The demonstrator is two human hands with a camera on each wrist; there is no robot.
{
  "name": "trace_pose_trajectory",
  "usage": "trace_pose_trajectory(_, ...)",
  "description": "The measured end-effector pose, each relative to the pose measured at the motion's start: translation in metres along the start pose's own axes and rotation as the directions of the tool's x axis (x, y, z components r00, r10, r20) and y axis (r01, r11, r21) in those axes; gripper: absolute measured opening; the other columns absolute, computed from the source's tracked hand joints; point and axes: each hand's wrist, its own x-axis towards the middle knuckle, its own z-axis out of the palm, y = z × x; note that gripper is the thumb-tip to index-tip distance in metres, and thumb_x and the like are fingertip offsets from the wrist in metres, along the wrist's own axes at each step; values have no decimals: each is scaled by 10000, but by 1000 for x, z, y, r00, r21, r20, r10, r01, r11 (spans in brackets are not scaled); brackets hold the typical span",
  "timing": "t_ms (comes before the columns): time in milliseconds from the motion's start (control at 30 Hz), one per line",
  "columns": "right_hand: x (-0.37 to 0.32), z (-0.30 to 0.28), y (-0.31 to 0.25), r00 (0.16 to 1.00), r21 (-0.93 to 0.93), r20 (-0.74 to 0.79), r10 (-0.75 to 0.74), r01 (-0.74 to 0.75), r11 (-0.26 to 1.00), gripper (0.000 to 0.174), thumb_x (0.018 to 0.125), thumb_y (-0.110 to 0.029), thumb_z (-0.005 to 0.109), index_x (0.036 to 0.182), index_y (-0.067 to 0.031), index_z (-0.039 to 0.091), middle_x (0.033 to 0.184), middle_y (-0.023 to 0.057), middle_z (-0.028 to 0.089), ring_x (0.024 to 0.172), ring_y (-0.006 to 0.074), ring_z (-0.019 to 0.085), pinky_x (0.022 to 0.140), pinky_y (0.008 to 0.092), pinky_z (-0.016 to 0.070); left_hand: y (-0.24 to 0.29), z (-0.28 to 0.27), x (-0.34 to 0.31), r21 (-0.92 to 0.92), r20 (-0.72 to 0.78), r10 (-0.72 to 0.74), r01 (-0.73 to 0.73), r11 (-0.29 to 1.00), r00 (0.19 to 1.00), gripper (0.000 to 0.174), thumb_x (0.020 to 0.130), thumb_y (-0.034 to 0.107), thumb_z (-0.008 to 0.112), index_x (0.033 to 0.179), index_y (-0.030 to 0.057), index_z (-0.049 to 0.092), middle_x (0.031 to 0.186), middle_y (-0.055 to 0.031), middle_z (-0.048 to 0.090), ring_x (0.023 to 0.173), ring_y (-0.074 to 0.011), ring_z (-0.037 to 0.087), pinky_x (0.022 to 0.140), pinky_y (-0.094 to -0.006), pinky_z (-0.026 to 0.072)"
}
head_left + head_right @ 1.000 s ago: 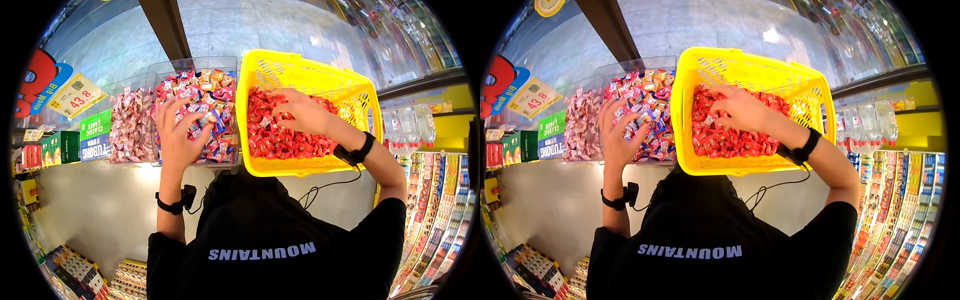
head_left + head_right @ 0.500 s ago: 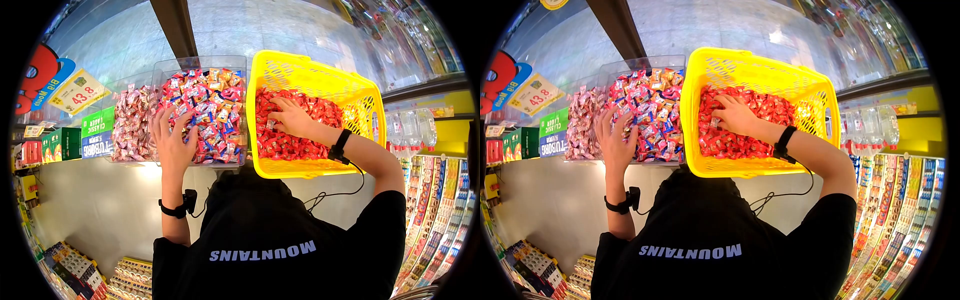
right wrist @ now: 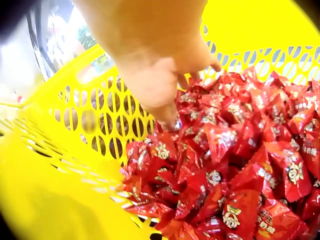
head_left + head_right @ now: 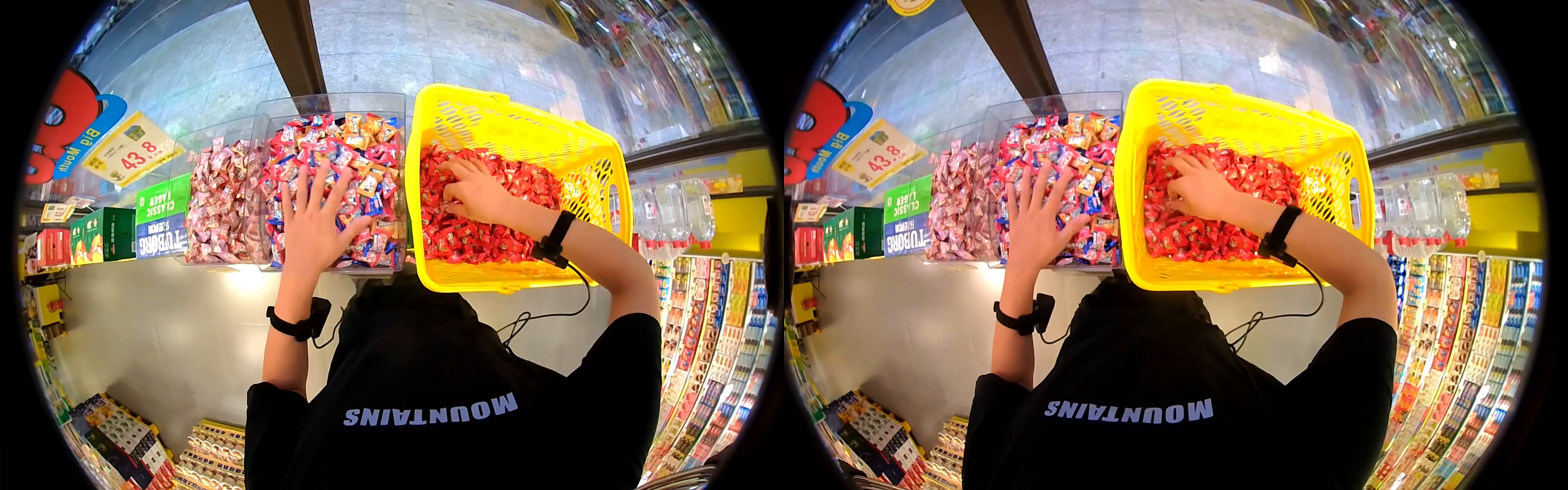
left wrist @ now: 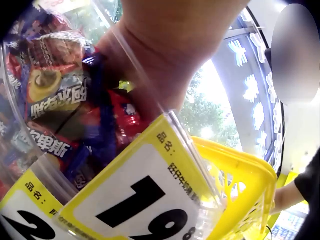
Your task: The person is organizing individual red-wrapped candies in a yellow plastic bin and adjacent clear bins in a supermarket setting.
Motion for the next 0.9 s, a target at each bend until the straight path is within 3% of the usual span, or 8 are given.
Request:
trace_pose_trajectory(200, 14, -74, -23, 993, 156, 29, 114, -117, 981, 312, 934, -380, 806, 883, -80, 739, 1514, 185, 550, 1409, 407, 505, 1187, 488, 409, -2, 4, 9, 8, -12, -16, 16, 1000, 1000, 822, 937, 678, 666, 1629, 277, 475, 1723, -100, 368, 1606, -415, 259, 1283, -657, 125)
trace_pose_trajectory(300, 11, -100, -33, 998, 193, 7, 63, -64, 979, 300, 919, -354, 831, 887, -70, 739, 1540, 181, 537, 1423, 390, 506, 1192, 473, 414, -1, 0, 11, -45, 63, 46, -43, 998, 997, 827, 946, 662, 671, 1642, 273, 453, 1739, -120, 329, 1617, -447, 207, 1281, -677, 86)
trace_pose_trajectory(400, 6, -115, -45, 998, 273, -48, -31, 43, 961, 275, 933, -328, 816, 887, -68, 743, 1509, 177, 550, 1390, 381, 527, 1175, 458, 428, 7, -16, 15, -154, 28, 3, 2, 988, 1000, 820, 951, 657, 664, 1642, 270, 450, 1740, -139, 321, 1616, -454, 207, 1283, -664, 87)
trace_pose_trajectory(533, 1, -123, -63, 992, 381, -88, -92, 119, 917, 231, 949, -273, 803, 899, -59, 732, 1499, 185, 547, 1380, 384, 532, 1164, 448, 436, 29, -51, 28, -364, -206, 90, -162, 917, 974, 764, 870, 402, 827, 1558, 216, 551, 1695, -163, 380, 1574, -450, 295, 1273, -662, 158)
trace_pose_trajectory(567, -1, -125, -67, 990, 396, -82, -112, 136, 908, 161, 922, -149, 823, 961, -57, 697, 1527, 182, 521, 1425, 392, 512, 1187, 458, 429, 42, -62, 32, -393, -259, 128, -225, 891, 957, 701, 789, 315, 898, 1443, 213, 665, 1644, -157, 446, 1536, -435, 365, 1260, -663, 210)
trace_pose_trajectory(667, -1, -133, -76, 983, 423, -83, -162, 182, 887, 140, 939, -129, 799, 988, -66, 685, 1534, 190, 512, 1423, 396, 515, 1186, 467, 425, 66, -71, 37, -310, -255, 325, -395, 865, 911, 562, 783, 321, 913, 1315, 238, 750, 1590, -120, 510, 1518, -406, 404, 1250, -682, 212)
trace_pose_trajectory(800, -5, -140, -78, 982, 475, -74, -175, 189, 860, 129, 950, -127, 785, 994, -73, 677, 1545, 192, 504, 1409, 390, 523, 1173, 462, 430, 73, -63, 42, -237, -302, 398, -472, 849, 866, 505, 736, 244, 921, 1223, 258, 786, 1488, -62, 591, 1450, -348, 485, 1247, -675, 244)
trace_pose_trajectory(900, -5, -143, -70, 981, 503, -66, -181, 189, 844, 120, 966, -143, 772, 1002, -71, 683, 1542, 187, 510, 1380, 370, 547, 1120, 449, 457, 81, -68, 46, -260, -333, 359, -451, 854, 872, 435, 716, 235, 924, 1130, 242, 792, 1440, -41, 620, 1419, -333, 509, 1251, -666, 255)
